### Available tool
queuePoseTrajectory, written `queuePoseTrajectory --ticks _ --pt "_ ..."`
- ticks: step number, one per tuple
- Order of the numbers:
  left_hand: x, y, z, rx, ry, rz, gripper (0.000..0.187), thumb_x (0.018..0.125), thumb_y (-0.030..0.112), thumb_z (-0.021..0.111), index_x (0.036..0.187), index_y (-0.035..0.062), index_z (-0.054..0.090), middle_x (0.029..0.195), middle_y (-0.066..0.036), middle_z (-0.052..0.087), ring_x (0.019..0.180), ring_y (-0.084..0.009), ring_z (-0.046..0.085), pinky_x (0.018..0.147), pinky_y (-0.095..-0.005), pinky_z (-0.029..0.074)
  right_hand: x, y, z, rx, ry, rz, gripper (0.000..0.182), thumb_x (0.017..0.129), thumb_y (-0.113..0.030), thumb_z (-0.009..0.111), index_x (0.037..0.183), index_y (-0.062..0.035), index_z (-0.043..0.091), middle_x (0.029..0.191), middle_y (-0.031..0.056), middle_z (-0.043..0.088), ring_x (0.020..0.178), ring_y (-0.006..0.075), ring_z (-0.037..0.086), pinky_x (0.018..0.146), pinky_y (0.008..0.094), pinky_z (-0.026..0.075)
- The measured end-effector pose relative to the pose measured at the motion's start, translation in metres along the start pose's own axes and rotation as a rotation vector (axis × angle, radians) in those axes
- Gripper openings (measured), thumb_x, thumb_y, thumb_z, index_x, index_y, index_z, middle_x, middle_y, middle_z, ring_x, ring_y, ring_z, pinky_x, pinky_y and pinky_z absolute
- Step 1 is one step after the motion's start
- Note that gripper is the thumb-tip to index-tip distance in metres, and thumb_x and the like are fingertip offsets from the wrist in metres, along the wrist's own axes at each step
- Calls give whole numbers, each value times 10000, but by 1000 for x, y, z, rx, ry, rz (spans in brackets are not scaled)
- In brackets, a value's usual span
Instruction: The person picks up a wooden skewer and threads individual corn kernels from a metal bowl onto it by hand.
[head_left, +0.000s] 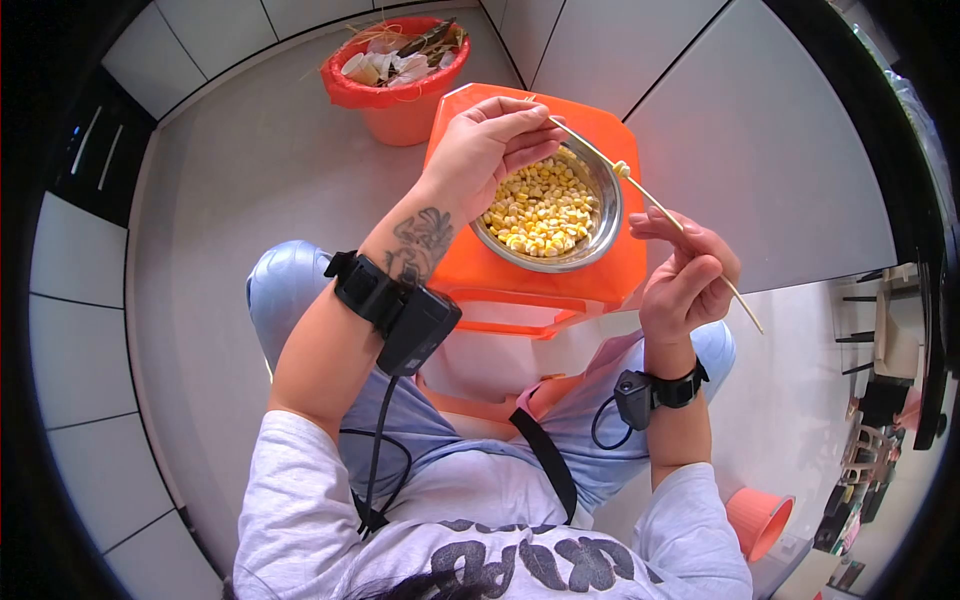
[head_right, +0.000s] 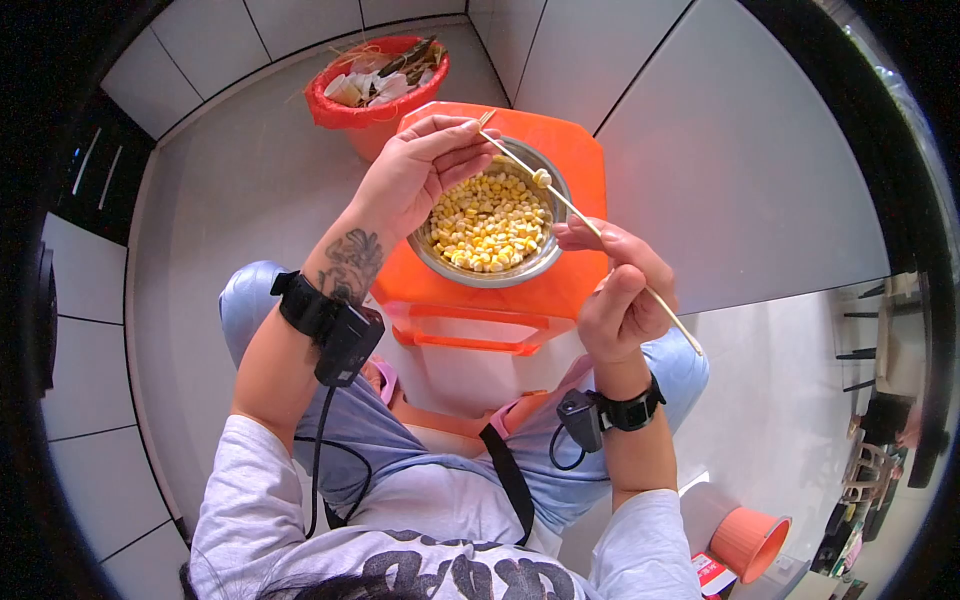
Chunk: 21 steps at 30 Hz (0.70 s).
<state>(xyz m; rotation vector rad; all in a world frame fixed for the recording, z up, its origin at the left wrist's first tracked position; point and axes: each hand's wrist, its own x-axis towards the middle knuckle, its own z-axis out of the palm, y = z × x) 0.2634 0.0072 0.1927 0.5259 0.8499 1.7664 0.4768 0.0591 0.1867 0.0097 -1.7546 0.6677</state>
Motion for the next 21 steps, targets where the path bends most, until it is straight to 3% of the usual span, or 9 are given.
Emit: queuePoseTrajectory --ticks 4,10,13,15,21 --pt "0 2 1 58 -3 50 136 928 102 565 1011 -2 593 990 -153 659 924 -206 669 845 -283 566 0 2 -1 77 -19 -27 313 1015 -232 360 1128 32 483 954 268 645 779 321 686 660 407 585" --pt "1 9 -2 82 5 137 166 925 109 565 1043 -4 598 1014 -156 655 952 -210 659 876 -307 550 1 0 1 -12 -18 8 303 1010 -191 390 1116 46 545 958 230 663 792 292 693 686 379 584" --pt "4 18 -5 -102 5 173 202 920 119 571 1067 -18 594 1037 -168 649 999 -224 641 921 -319 526 0 -4 5 -10 -8 97 220 969 -81 470 1083 59 596 955 215 671 793 266 695 704 350 579" --pt "3 28 -5 -169 45 168 231 915 132 580 1078 -32 589 1063 -175 641 1038 -234 623 945 -319 511 3 -10 8 -162 -108 105 172 905 25 538 1044 67 629 955 211 673 796 251 692 715 333 573" --pt "2 39 -6 -254 40 230 177 886 110 623 996 -28 613 989 -149 652 985 -222 641 917 -299 527 -5 -8 15 32 -109 186 210 884 49 557 1081 72 626 957 209 675 797 230 685 717 311 565"
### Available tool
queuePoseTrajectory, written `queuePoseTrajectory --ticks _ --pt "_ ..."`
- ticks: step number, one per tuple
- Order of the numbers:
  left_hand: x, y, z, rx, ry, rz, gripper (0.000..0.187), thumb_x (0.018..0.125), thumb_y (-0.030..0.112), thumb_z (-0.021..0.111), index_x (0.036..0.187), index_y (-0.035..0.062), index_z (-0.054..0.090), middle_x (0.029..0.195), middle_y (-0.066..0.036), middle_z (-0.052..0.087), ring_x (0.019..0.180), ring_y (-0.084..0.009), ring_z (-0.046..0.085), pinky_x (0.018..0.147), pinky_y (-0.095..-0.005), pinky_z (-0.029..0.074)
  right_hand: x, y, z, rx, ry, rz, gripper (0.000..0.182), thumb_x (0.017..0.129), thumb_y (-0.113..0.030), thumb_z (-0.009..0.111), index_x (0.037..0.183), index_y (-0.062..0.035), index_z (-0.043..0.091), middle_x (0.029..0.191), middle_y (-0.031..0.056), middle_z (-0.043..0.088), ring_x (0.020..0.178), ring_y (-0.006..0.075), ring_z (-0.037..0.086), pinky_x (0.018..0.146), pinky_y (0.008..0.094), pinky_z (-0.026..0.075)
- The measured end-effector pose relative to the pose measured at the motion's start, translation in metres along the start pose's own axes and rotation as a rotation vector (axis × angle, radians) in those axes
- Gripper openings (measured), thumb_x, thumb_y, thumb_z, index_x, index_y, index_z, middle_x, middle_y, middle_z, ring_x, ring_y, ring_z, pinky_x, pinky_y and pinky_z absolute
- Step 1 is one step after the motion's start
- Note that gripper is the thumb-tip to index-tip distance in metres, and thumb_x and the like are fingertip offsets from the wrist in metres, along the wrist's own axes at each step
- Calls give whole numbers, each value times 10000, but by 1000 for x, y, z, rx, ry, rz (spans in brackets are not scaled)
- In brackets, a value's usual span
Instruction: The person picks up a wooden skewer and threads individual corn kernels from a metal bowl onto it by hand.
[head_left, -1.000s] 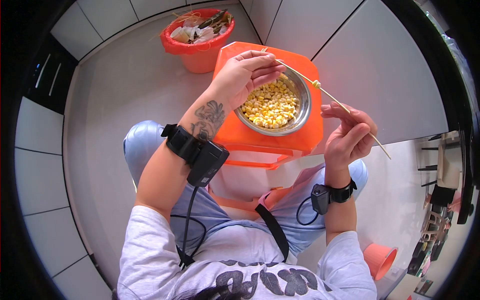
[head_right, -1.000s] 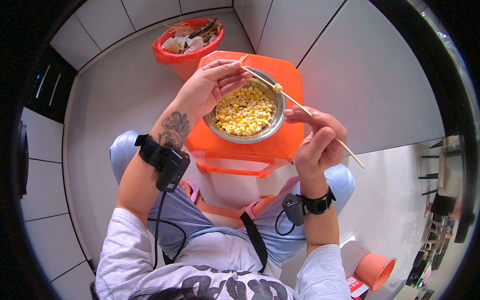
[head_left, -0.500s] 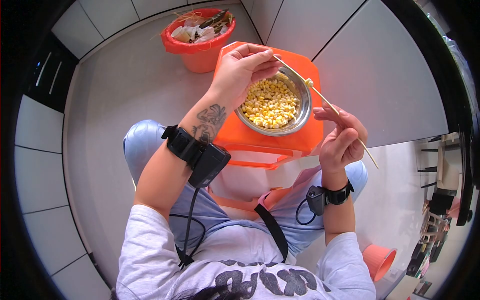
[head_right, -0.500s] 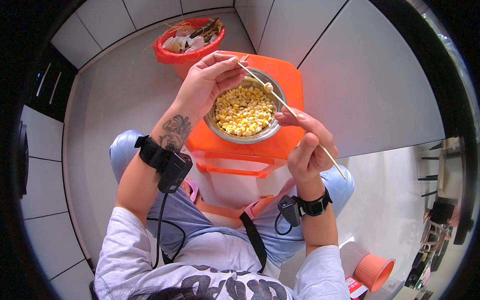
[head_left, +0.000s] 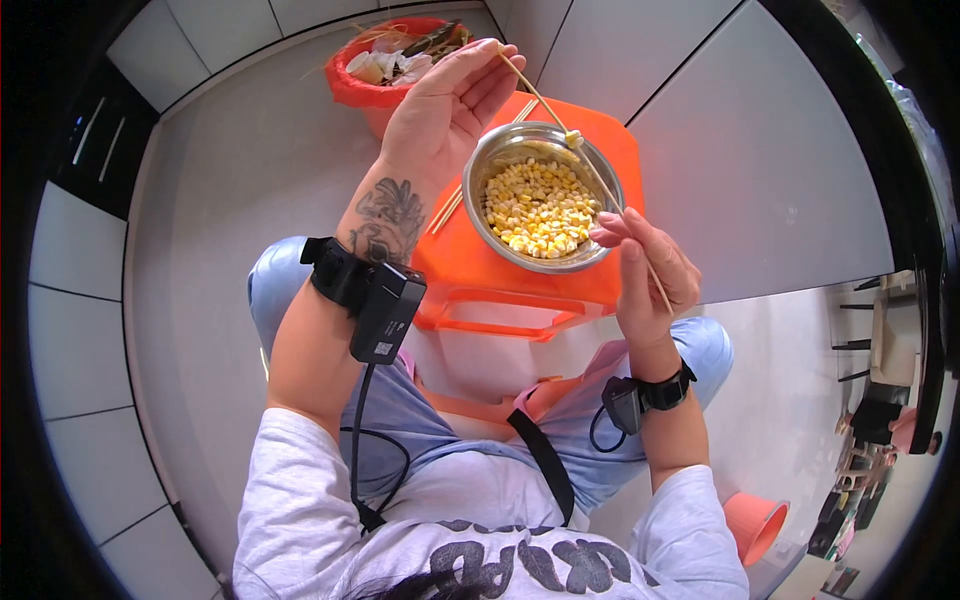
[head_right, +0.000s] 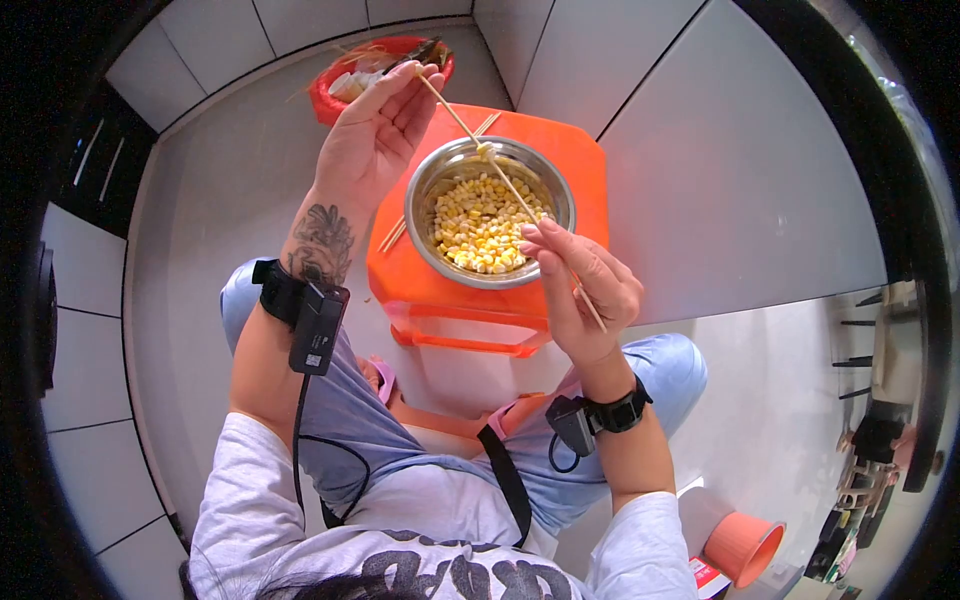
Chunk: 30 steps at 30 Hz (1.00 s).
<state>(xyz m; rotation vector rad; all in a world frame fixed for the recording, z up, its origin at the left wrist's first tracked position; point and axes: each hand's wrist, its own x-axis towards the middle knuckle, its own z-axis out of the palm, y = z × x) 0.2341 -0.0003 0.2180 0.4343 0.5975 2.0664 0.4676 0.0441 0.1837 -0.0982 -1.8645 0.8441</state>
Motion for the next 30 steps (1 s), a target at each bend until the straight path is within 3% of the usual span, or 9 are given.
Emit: queuePoseTrajectory --ticks 6,10,12,13,15,24,30 --pt "7 10 -8 -46 -52 104 130 888 58 606 972 -37 632 976 -132 656 958 -230 655 869 -264 554 -3 3 3 255 85 97 255 923 -1 528 1161 66 590 933 183 685 780 206 680 707 281 557" --pt "10 16 -11 -6 3 172 165 892 41 595 1035 -38 620 1036 -150 655 998 -222 644 860 -246 557 -4 1 5 114 129 178 272 929 -39 552 1184 49 586 889 149 683 735 158 662 666 253 542" --pt "10 16 -13 50 -32 204 170 897 51 591 1036 -41 622 1034 -153 655 998 -227 644 866 -247 553 0 -4 9 29 90 399 250 924 -71 585 1148 32 621 823 96 669 686 85 619 616 214 511" --pt "10 16 -13 106 -68 233 176 902 62 586 1037 -44 624 1032 -156 656 999 -231 644 871 -247 550 0 -3 10 30 90 398 250 924 -71 585 1148 32 621 823 96 669 686 85 619 616 214 511" --pt "7 15 -10 121 -82 226 156 889 58 604 1011 -33 641 998 -144 661 973 -229 651 872 -254 548 0 -3 12 -53 -13 616 208 911 -71 611 1089 27 655 759 50 646 647 40 573 581 193 485" --pt "4 15 -8 25 -173 97 168 879 100 638 1009 -6 648 968 -127 667 958 -219 654 857 -262 549 -1 2 17 -176 12 352 184 904 -96 629 1006 52 666 820 90 707 693 50 605 607 194 492" --pt "4 15 -8 30 -191 78 178 886 101 634 1030 -1 641 978 -129 666 962 -225 654 849 -277 556 -3 -1 13 -174 -12 419 172 904 -85 625 1000 51 669 797 87 703 659 40 589 583 191 482"
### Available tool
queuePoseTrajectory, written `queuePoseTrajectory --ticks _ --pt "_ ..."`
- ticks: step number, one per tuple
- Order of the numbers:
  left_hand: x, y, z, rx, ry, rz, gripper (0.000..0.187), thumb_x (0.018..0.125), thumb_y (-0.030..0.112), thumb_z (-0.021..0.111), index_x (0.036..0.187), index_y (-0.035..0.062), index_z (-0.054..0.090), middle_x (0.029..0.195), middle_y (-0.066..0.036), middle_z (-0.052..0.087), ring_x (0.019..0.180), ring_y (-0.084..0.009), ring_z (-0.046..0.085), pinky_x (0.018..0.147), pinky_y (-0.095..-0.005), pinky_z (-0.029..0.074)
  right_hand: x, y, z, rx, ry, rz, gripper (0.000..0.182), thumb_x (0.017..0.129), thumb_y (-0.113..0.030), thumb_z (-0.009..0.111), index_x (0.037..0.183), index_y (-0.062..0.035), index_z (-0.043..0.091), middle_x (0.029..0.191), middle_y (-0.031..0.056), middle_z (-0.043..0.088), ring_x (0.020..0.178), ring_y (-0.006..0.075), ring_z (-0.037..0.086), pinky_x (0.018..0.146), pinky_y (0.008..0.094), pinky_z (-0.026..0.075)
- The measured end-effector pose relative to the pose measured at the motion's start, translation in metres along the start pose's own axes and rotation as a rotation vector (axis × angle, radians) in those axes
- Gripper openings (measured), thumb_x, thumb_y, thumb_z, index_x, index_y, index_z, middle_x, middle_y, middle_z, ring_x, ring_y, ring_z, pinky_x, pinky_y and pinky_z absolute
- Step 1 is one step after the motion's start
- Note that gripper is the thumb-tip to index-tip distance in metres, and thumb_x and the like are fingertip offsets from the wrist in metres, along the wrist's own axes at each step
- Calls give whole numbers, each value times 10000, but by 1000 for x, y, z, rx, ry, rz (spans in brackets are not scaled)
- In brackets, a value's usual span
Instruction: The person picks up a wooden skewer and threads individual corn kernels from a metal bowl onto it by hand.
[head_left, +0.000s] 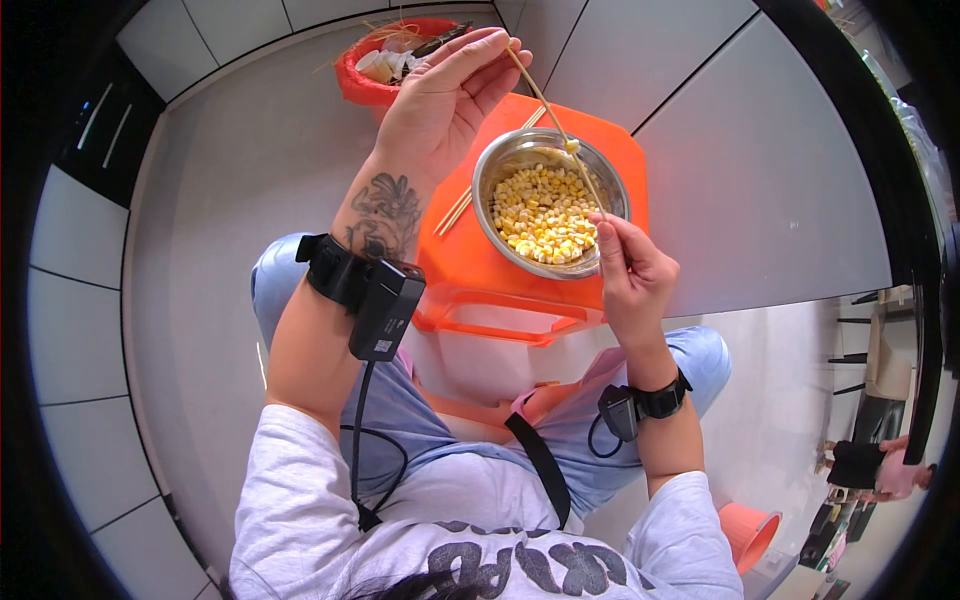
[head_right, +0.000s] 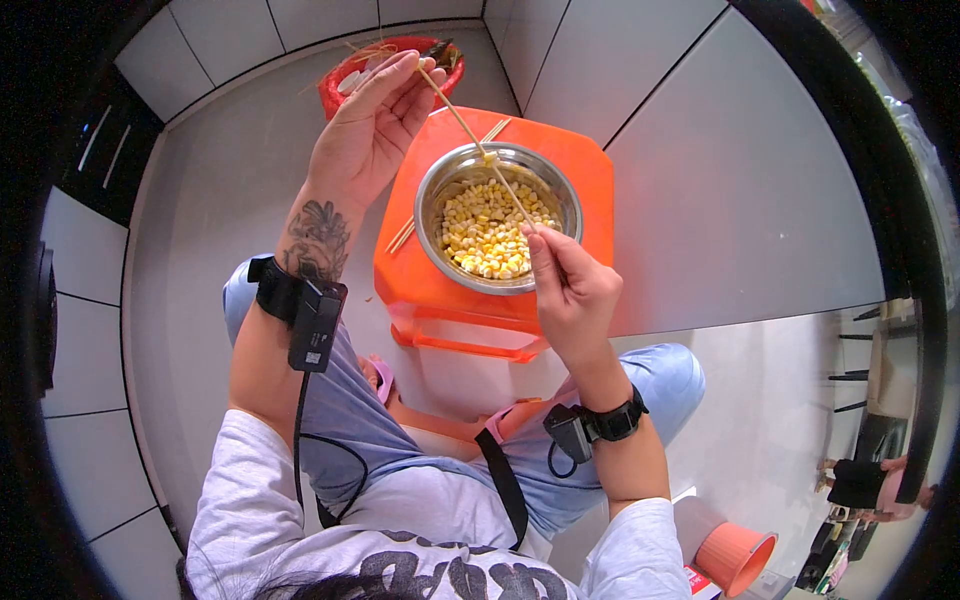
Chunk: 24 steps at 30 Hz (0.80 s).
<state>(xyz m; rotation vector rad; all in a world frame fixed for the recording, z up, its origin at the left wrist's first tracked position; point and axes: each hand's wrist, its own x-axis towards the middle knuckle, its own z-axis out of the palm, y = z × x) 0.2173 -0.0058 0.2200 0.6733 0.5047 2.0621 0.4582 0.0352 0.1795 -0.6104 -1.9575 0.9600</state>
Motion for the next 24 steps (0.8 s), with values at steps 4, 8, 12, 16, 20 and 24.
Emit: queuePoseTrajectory --ticks 4,8,12,16,20,24 --pt "-1 1 0 28 -2 19 205 877 87 640 1062 -1 632 990 -132 667 963 -235 655 857 -294 554 -2 3 2 11 18 -26 167 905 -81 623 996 51 670 791 84 703 643 36 581 573 190 476" --pt "-1 2 3 110 -5 60 228 867 76 649 1082 3 628 998 -133 668 959 -239 658 862 -310 552 -3 4 2 21 15 -12 164 904 -75 621 995 53 669 807 86 705 670 43 594 593 191 483" --pt "-1 2 2 185 -35 91 233 855 71 660 1078 9 635 989 -126 672 928 -230 667 853 -310 552 -4 5 2 44 23 1 160 904 -66 617 991 58 668 822 90 706 700 53 607 617 193 489" --pt "-2 2 6 279 -34 118 226 840 77 679 1054 9 648 960 -113 681 893 -198 673 830 -292 556 -4 4 1 52 21 26 160 903 -64 617 989 62 667 823 91 706 703 55 610 621 194 491" --pt "-4 3 5 345 -36 91 234 869 63 633 1099 15 633 1011 -135 674 923 -204 666 842 -305 550 -4 5 0 51 24 9 162 902 -60 617 987 70 665 830 96 708 699 55 608 621 194 492" --pt "-4 7 6 406 -1 21 262 860 78 652 1113 17 628 1001 -119 676 901 -180 668 819 -285 554 -4 7 0 42 39 6 162 901 -57 618 985 74 664 832 101 709 689 56 604 619 196 492"
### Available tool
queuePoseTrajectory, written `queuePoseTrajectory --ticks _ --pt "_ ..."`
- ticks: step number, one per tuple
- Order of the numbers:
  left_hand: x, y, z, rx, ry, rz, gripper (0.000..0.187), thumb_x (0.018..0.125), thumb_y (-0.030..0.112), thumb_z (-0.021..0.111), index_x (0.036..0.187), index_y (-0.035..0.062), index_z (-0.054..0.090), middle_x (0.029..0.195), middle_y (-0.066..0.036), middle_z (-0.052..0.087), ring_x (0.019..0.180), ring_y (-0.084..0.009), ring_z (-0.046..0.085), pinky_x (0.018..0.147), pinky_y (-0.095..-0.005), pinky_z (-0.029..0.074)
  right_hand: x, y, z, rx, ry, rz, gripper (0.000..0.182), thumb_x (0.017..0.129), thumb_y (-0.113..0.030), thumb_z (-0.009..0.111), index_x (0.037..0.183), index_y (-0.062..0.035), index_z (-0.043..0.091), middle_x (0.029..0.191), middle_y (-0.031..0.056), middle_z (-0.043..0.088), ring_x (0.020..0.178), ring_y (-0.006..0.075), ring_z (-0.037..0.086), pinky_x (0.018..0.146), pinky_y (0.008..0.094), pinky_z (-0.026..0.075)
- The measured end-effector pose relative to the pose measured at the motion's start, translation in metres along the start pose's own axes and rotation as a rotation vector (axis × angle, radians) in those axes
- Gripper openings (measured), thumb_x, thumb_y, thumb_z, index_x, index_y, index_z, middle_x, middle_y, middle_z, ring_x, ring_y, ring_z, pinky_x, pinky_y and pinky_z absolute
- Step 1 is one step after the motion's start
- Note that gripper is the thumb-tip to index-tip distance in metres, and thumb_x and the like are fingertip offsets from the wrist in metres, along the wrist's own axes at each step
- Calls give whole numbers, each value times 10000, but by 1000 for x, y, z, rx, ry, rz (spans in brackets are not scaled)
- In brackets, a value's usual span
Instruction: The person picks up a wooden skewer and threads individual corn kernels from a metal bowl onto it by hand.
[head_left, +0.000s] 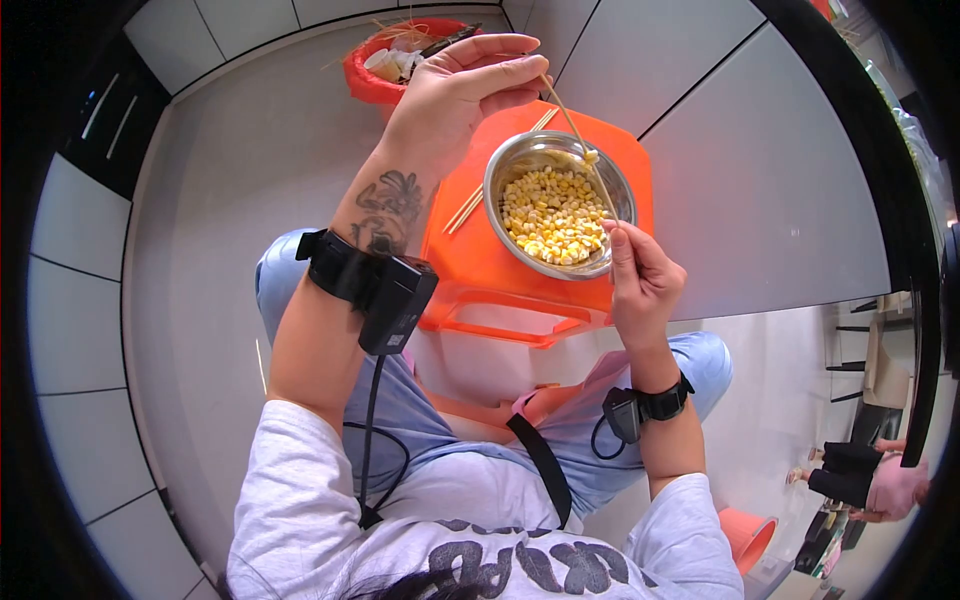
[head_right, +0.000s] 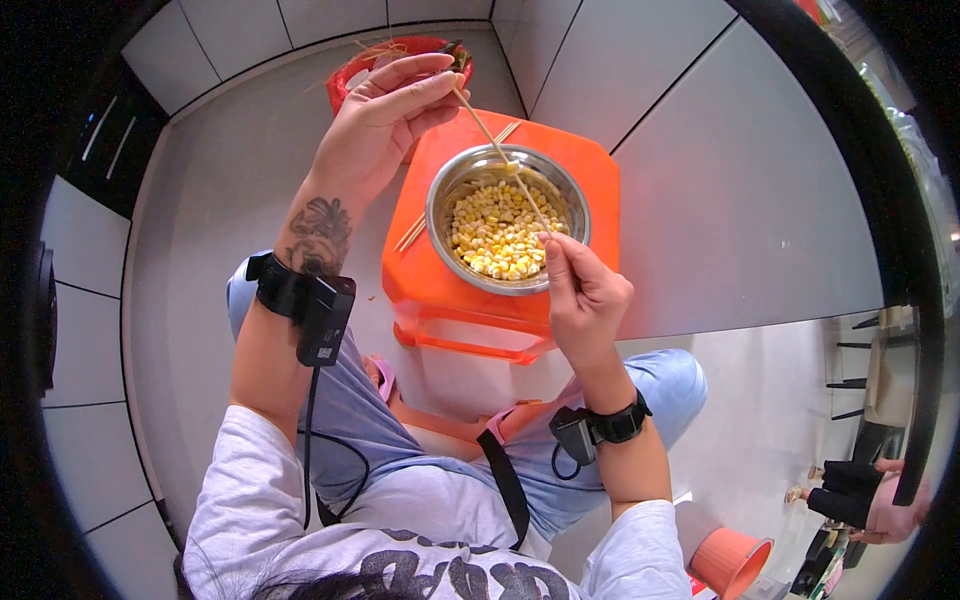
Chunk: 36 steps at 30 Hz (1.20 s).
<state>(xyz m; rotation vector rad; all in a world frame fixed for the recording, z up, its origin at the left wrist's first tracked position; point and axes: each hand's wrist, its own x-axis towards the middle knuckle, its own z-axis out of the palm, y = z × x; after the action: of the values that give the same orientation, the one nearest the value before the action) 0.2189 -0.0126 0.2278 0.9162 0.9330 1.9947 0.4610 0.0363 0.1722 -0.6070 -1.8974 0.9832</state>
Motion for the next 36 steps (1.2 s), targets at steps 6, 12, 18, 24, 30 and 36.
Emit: queuePoseTrajectory --ticks 6,12,18,24,30,36 --pt "-16 -20 23 128 -119 -150 340 814 106 715 1123 1 620 940 -87 686 856 -136 669 784 -248 549 2 -3 0 -33 0 1 167 902 -66 620 987 72 663 838 107 710 701 53 605 626 193 492" --pt "-17 -26 30 124 -105 -186 362 804 150 737 1107 -16 627 908 -75 693 846 -118 667 770 -229 540 9 -4 0 17 47 37 172 916 -87 611 999 52 669 718 12 637 631 21 524 547 177 432" --pt "-19 -40 19 722 -187 43 199 844 133 673 1001 10 677 915 -56 695 907 -158 656 832 -282 523 15 -4 -4 145 107 96 204 948 -134 570 1059 15 655 649 -36 539 553 13 442 480 176 346" --pt "-19 -77 8 1531 -447 480 172 727 30 618 873 23 710 894 -110 684 943 -263 603 889 -379 466 14 -8 -2 198 51 232 204 960 -134 542 1089 3 620 677 -28 541 558 22 464 484 178 360" --pt "-7 -79 16 1663 -566 363 179 730 35 595 862 34 716 877 -127 668 942 -282 610 861 -369 482 15 -7 -1 214 16 266 191 960 -124 534 1068 13 613 691 -20 549 564 23 472 497 175 368" --pt "-5 -86 19 1731 -548 275 165 739 40 587 855 35 705 886 -129 658 936 -292 614 850 -374 483 13 -3 -5 175 -34 266 204 962 -132 529 1066 26 606 670 -13 539 572 29 476 501 185 377"
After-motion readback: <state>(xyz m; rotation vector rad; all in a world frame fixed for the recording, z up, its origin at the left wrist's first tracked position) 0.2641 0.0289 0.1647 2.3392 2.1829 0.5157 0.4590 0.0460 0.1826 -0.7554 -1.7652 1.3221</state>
